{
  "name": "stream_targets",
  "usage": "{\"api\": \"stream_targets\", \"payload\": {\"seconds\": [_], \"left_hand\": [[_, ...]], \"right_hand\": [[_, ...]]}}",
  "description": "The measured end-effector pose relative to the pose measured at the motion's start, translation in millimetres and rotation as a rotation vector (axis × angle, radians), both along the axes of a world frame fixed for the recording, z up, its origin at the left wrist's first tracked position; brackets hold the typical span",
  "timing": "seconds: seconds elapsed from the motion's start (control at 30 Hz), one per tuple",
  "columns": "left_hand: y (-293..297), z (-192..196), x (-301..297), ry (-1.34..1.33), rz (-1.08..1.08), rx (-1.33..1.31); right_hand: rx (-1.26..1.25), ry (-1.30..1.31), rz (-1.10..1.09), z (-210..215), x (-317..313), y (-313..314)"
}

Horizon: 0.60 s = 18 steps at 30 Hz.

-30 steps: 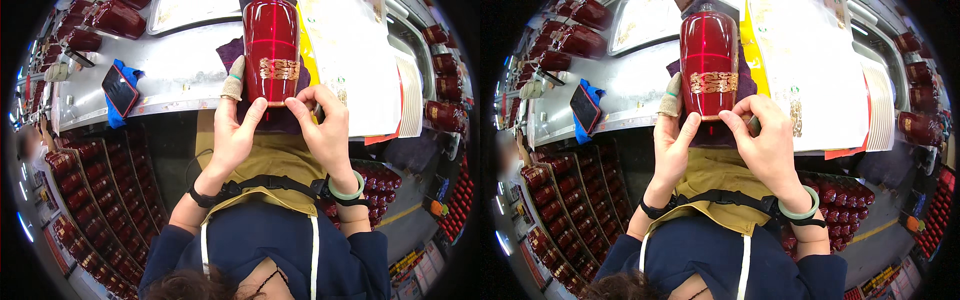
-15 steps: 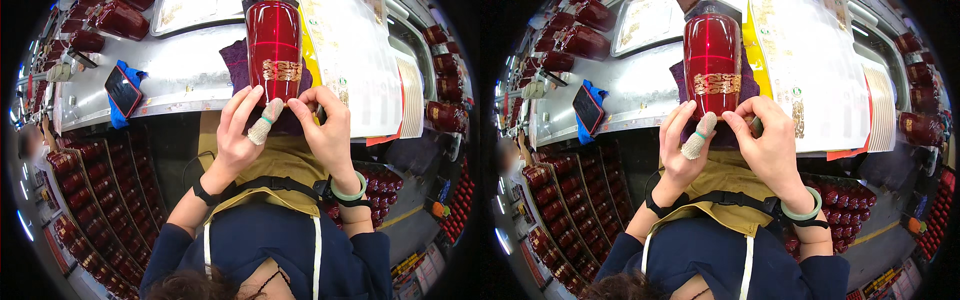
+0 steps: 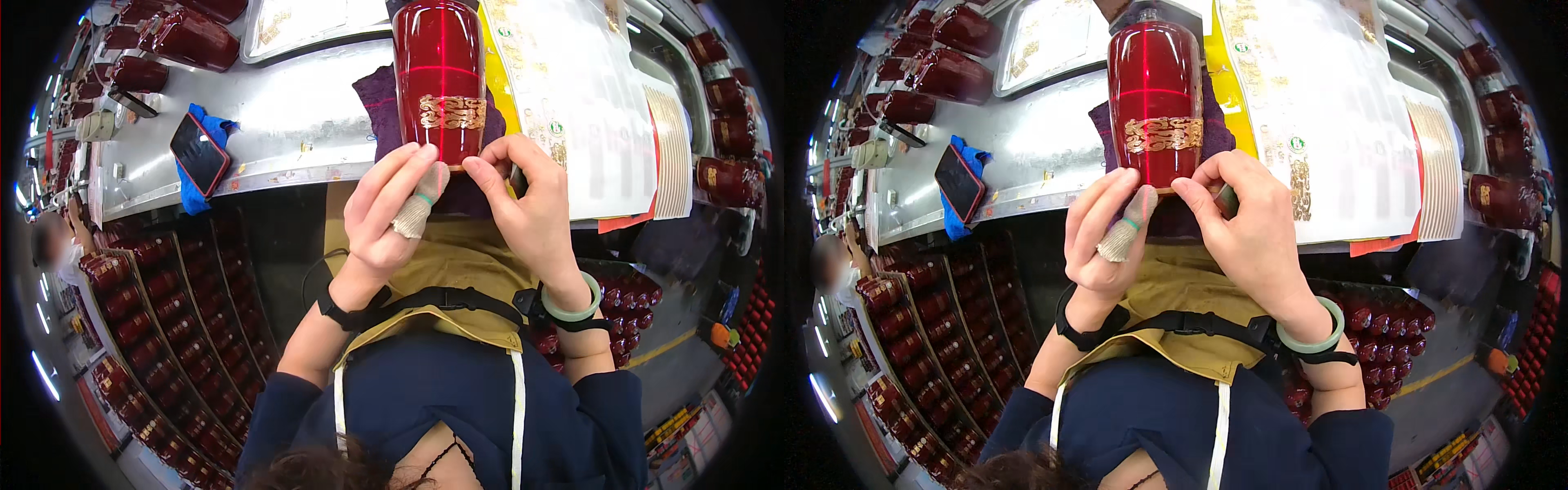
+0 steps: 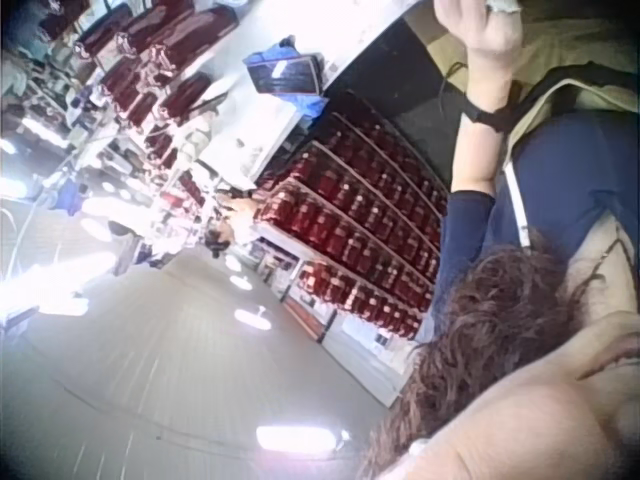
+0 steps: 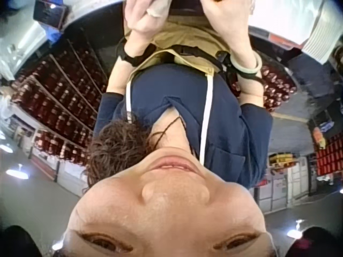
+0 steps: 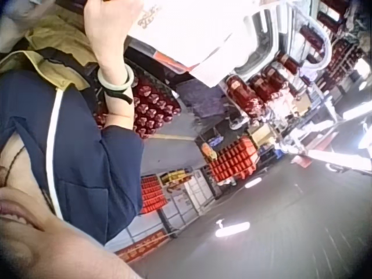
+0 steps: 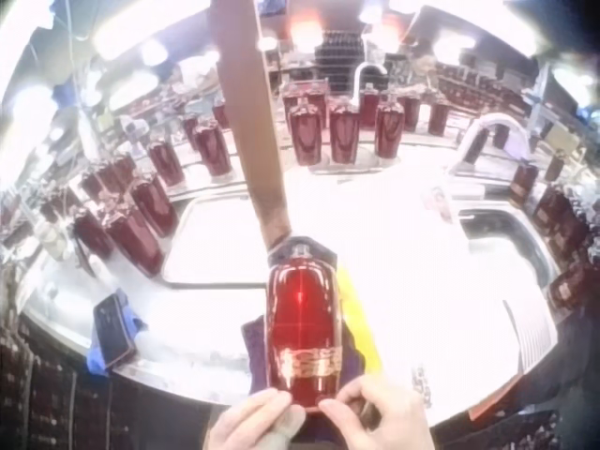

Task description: The recorder labels red liquor bottles on an industrial assembly line, using a handheld tool to smooth and align labels.

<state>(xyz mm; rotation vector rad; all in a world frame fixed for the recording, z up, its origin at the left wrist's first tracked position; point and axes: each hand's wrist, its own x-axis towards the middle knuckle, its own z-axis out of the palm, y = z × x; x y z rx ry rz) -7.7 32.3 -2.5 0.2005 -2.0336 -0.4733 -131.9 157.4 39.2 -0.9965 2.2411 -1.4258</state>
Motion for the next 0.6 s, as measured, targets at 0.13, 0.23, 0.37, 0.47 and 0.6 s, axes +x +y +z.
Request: {"api": "stream_targets", "payload": {"seconds": [0.13, 0.23, 0.37, 0.47, 0.6], "left_hand": [[-10.5, -5.4, 1.4, -0.009, 0.004, -0.027], [-9.3, -15.1, 6.7, -0.01, 0.044, 0.017], [-9.8, -12.2, 6.4, -0.028, 0.032, -0.05], [-9.9, -11.9, 3.9, -0.001, 0.014, -0.065], [-1.6, -6.6, -0.2, -0.033, 0.075, -0.073]], "right_hand": [[0.082, -0.083, 0.084, 12.9, -14.5, 10.4], [0.149, -0.114, 0.153, 15.9, -23.2, 18.2], [0.146, -0.064, 0.164, 15.2, -28.9, 22.0], [0.172, -0.079, 0.161, 15.0, -29.5, 21.7], [0.165, -0.078, 0.158, 11.4, -29.9, 20.8]]}}
